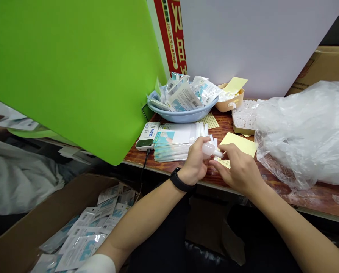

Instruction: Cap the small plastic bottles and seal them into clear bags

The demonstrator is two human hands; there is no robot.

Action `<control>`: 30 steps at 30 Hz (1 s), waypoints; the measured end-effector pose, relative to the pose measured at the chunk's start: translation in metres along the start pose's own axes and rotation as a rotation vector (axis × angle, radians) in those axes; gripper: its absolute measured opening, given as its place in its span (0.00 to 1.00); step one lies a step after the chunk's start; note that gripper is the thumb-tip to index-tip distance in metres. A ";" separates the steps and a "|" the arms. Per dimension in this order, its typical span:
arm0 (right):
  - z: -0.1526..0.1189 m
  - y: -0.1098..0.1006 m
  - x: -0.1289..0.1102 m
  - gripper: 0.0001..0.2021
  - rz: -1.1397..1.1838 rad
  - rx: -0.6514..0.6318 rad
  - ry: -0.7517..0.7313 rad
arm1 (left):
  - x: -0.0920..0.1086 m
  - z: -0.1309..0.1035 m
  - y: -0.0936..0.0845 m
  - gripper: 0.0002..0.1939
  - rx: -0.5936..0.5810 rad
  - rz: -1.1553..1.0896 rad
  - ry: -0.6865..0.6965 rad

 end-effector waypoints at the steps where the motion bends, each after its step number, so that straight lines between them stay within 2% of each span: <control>1: -0.001 -0.002 -0.005 0.12 -0.148 0.021 -0.131 | -0.004 0.001 0.002 0.09 -0.011 -0.012 -0.054; 2: -0.003 -0.002 -0.009 0.09 -0.262 0.020 -0.225 | -0.007 0.001 0.004 0.09 -0.024 -0.014 -0.093; 4: -0.005 0.000 -0.012 0.09 -0.395 0.013 -0.324 | -0.011 0.002 0.006 0.08 -0.028 0.005 -0.121; 7: -0.005 -0.002 -0.014 0.15 -0.368 0.025 -0.283 | -0.011 0.004 0.006 0.08 -0.019 0.052 -0.065; 10: -0.005 0.003 -0.002 0.22 -0.058 -0.046 0.006 | 0.006 0.001 0.006 0.07 -0.044 0.117 0.193; 12: -0.011 0.014 0.012 0.25 0.253 -0.128 0.280 | 0.020 -0.008 0.012 0.07 -0.163 0.196 0.397; 14: -0.017 0.022 0.018 0.27 0.490 -0.168 0.459 | 0.025 -0.017 0.021 0.12 -0.312 0.245 0.499; 15: -0.018 0.022 0.018 0.27 0.540 -0.157 0.478 | 0.025 -0.019 0.023 0.14 -0.348 0.240 0.505; 17: -0.015 0.017 0.012 0.26 0.484 -0.113 0.367 | 0.023 -0.015 0.018 0.12 -0.284 0.161 0.461; 20: -0.008 0.004 -0.001 0.21 0.115 -0.020 0.062 | 0.008 -0.001 0.008 0.08 -0.107 0.041 0.248; 23: -0.005 0.002 -0.006 0.18 -0.212 0.020 -0.110 | -0.009 0.004 0.007 0.08 -0.051 0.028 0.023; 26: -0.004 0.005 0.003 0.21 -0.139 -0.043 -0.031 | -0.008 0.005 0.006 0.09 -0.071 0.100 0.035; 30: -0.006 0.010 0.018 0.28 0.192 -0.173 0.260 | 0.005 0.008 0.009 0.13 -0.205 0.315 0.153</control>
Point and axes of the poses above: each hand's wrist, its own z-axis towards the middle knuckle, its own y-axis out of the palm, x = y × z, the point moved 7 cm from there along z, towards the middle knuckle, and after that the axes turned 4 degrees about z, right-handed, at the moved point
